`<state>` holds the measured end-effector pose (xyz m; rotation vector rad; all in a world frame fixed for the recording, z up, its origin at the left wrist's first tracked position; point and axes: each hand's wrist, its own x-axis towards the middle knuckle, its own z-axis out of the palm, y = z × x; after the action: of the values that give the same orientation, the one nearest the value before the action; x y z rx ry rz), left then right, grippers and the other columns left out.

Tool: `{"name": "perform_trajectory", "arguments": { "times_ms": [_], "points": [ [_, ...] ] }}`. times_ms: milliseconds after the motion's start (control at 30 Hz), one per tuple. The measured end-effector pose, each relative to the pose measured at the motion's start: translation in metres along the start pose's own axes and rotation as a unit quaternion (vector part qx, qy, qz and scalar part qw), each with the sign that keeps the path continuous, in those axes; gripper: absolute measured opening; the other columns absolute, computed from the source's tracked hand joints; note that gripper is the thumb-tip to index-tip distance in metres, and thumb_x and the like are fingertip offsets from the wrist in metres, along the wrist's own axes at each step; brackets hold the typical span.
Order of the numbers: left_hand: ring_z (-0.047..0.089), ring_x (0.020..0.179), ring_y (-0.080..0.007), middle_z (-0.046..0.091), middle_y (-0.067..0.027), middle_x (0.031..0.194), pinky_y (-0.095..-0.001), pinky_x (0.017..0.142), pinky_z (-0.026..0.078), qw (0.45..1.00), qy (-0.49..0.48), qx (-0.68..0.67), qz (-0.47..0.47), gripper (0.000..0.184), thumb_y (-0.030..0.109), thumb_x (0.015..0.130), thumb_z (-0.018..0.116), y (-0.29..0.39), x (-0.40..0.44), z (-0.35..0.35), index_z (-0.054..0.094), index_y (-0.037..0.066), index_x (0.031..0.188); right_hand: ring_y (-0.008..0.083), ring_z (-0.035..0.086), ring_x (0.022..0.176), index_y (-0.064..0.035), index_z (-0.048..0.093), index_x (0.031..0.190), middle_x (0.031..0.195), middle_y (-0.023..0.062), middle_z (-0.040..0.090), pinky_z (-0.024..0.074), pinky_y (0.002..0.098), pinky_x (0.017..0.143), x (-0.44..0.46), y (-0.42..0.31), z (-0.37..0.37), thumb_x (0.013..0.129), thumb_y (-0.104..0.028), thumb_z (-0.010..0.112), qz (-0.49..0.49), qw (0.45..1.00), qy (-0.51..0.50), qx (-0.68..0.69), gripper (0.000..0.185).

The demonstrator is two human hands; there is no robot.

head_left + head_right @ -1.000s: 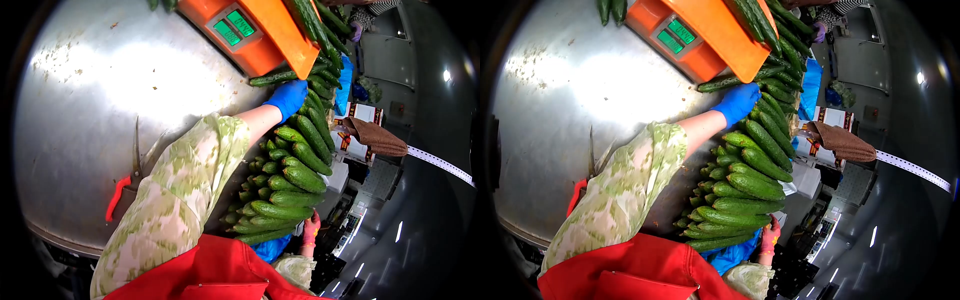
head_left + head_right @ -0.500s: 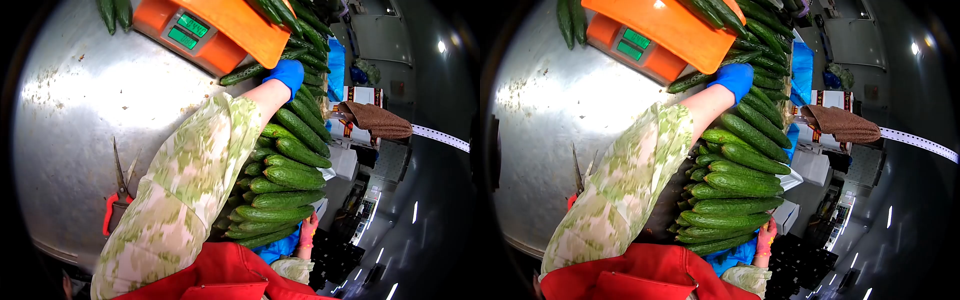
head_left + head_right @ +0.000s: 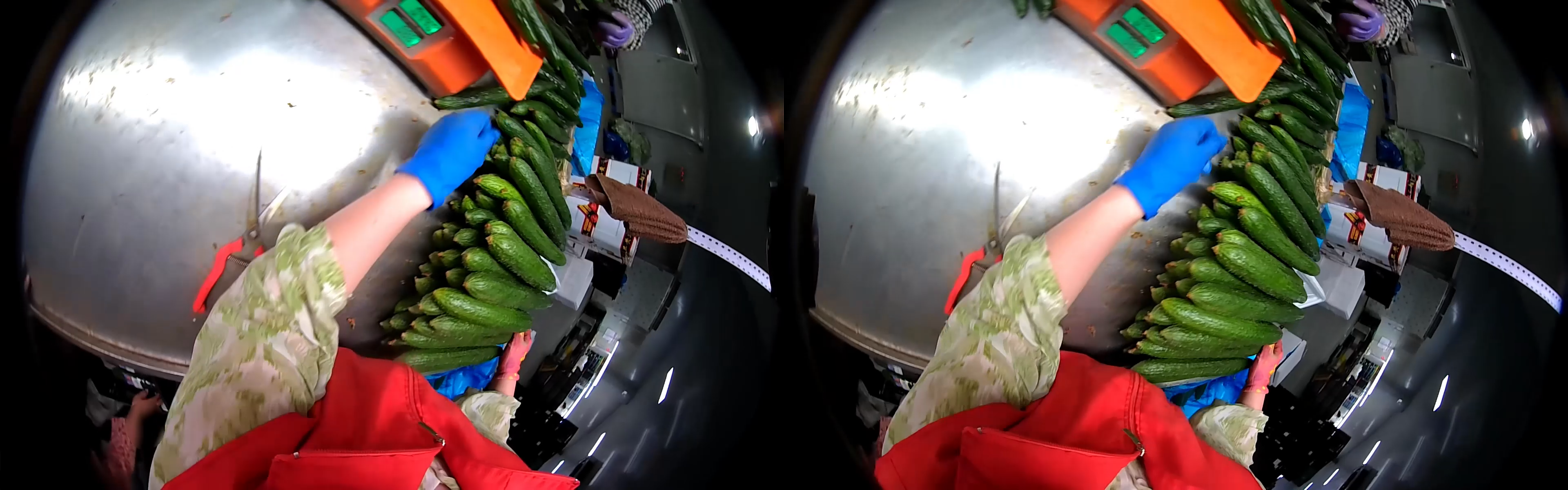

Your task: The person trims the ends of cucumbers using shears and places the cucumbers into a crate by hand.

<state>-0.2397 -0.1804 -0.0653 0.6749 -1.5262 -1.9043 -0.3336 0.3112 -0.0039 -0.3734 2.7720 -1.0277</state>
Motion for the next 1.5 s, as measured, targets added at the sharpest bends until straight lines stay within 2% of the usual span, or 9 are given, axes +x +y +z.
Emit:
{"name": "perform_trajectory", "arguments": {
  "times_ms": [300, 500, 733, 967, 1067, 1200, 1267, 1400, 1500],
  "points": [
    [0.064, 0.077, -0.0359, 0.066, -0.0191, 0.087, -0.0434, 0.073, 0.05, 0.972, -0.158, 0.174, -0.011, 0.019, 0.006, 0.077, 0.051, -0.049, -0.044, -0.009, 0.067, 0.002, 0.087, 0.0096, 0.039, 0.059, -0.0037, 0.057, 0.092, 0.072, -0.0023, 0.048, 0.0323, 0.0281, 0.05, 0.011, 0.016, -0.017, 0.091, -0.018, 0.045, -0.016, 0.993, 0.017, -0.114, 0.018],
    [0.065, 0.076, -0.0347, 0.067, -0.0192, 0.083, -0.0425, 0.072, 0.051, 0.964, -0.159, 0.212, -0.004, 0.021, 0.008, 0.078, 0.053, -0.067, -0.01, 0.03, 0.069, 0.002, 0.089, 0.0138, 0.057, 0.076, -0.0023, 0.059, 0.105, 0.093, 0.0062, 0.063, 0.0459, 0.0265, 0.064, 0.008, 0.004, -0.009, 0.094, -0.022, 0.047, 0.028, 0.999, 0.002, -0.038, 0.025],
    [0.063, 0.057, -0.0279, 0.065, -0.0186, 0.07, -0.0399, 0.056, 0.049, 0.928, -0.322, 0.177, -0.066, 0.021, 0.019, 0.081, 0.057, -0.076, 0.019, 0.051, 0.068, 0.001, 0.083, 0.0169, 0.059, 0.091, -0.0006, 0.057, 0.116, 0.105, 0.008, 0.063, 0.0462, 0.0276, 0.08, 0.001, -0.004, 0.001, 0.095, -0.024, 0.048, 0.047, 0.999, 0.001, -0.009, 0.034],
    [0.064, 0.059, -0.0262, 0.064, -0.018, 0.069, -0.0381, 0.056, 0.05, 0.929, -0.295, 0.223, -0.022, 0.012, 0.005, 0.079, 0.056, -0.068, 0.009, 0.042, 0.064, -0.002, 0.085, 0.0152, 0.057, 0.089, 0.0007, 0.062, 0.107, 0.096, 0.0062, 0.064, 0.0453, 0.0281, 0.079, -0.002, -0.01, 0.017, 0.093, -0.022, 0.05, 0.034, 0.997, 0.018, 0.071, 0.029],
    [0.065, 0.073, -0.0369, 0.067, -0.0209, 0.082, -0.0429, 0.069, 0.052, 0.943, -0.249, 0.215, -0.053, 0.018, 0.009, 0.08, 0.055, -0.062, 0.002, 0.035, 0.068, -0.001, 0.088, 0.0121, 0.056, 0.081, -0.0009, 0.064, 0.106, 0.092, 0.0038, 0.065, 0.0447, 0.026, 0.071, 0.002, 0.001, 0.009, 0.093, -0.022, 0.052, 0.028, 0.998, 0.042, 0.04, 0.027],
    [0.061, 0.054, -0.0197, 0.062, -0.0159, 0.065, -0.0341, 0.047, 0.048, 0.964, -0.197, 0.102, -0.149, 0.015, 0.011, 0.083, 0.055, -0.051, -0.023, -0.005, 0.064, -0.001, 0.082, 0.0035, 0.046, 0.062, -0.0045, 0.065, 0.108, 0.086, -0.0011, 0.065, 0.0377, 0.0206, 0.054, -0.015, -0.031, 0.012, 0.092, -0.021, 0.058, -0.007, 0.995, 0.096, 0.022, 0.024],
    [0.059, 0.053, -0.016, 0.061, -0.011, 0.064, -0.0303, 0.045, 0.046, 0.976, -0.13, 0.014, -0.175, 0.013, 0.013, 0.083, 0.057, -0.03, -0.046, -0.034, 0.063, 0.002, 0.084, 0.004, 0.049, 0.063, -0.0051, 0.065, 0.112, 0.089, -0.0004, 0.065, 0.0402, 0.02, 0.055, -0.022, -0.024, 0.008, 0.091, -0.017, 0.06, -0.022, 0.993, 0.108, 0.038, 0.024],
    [0.051, 0.052, -0.0058, 0.062, -0.0022, 0.069, -0.0196, 0.045, 0.04, 0.984, -0.047, -0.025, -0.169, 0.016, 0.017, 0.088, 0.06, 0.019, -0.098, -0.082, 0.067, 0.006, 0.097, 0.0157, 0.059, 0.099, 0.0001, 0.062, 0.113, 0.106, 0.0095, 0.065, 0.045, 0.0268, 0.089, -0.039, 0.026, -0.003, 0.091, -0.008, 0.056, -0.017, 0.993, 0.107, 0.038, 0.024],
    [0.048, 0.052, -0.0047, 0.062, -0.0024, 0.072, -0.0181, 0.045, 0.038, 0.994, 0.001, -0.015, -0.111, 0.019, 0.015, 0.09, 0.059, 0.067, -0.131, -0.086, 0.068, 0.004, 0.104, 0.0154, 0.06, 0.098, 0.0007, 0.063, 0.113, 0.108, 0.0092, 0.066, 0.0455, 0.0258, 0.089, -0.081, 0.019, -0.005, 0.091, -0.009, 0.057, -0.056, 0.985, 0.15, 0.056, 0.024]
  ]
}}
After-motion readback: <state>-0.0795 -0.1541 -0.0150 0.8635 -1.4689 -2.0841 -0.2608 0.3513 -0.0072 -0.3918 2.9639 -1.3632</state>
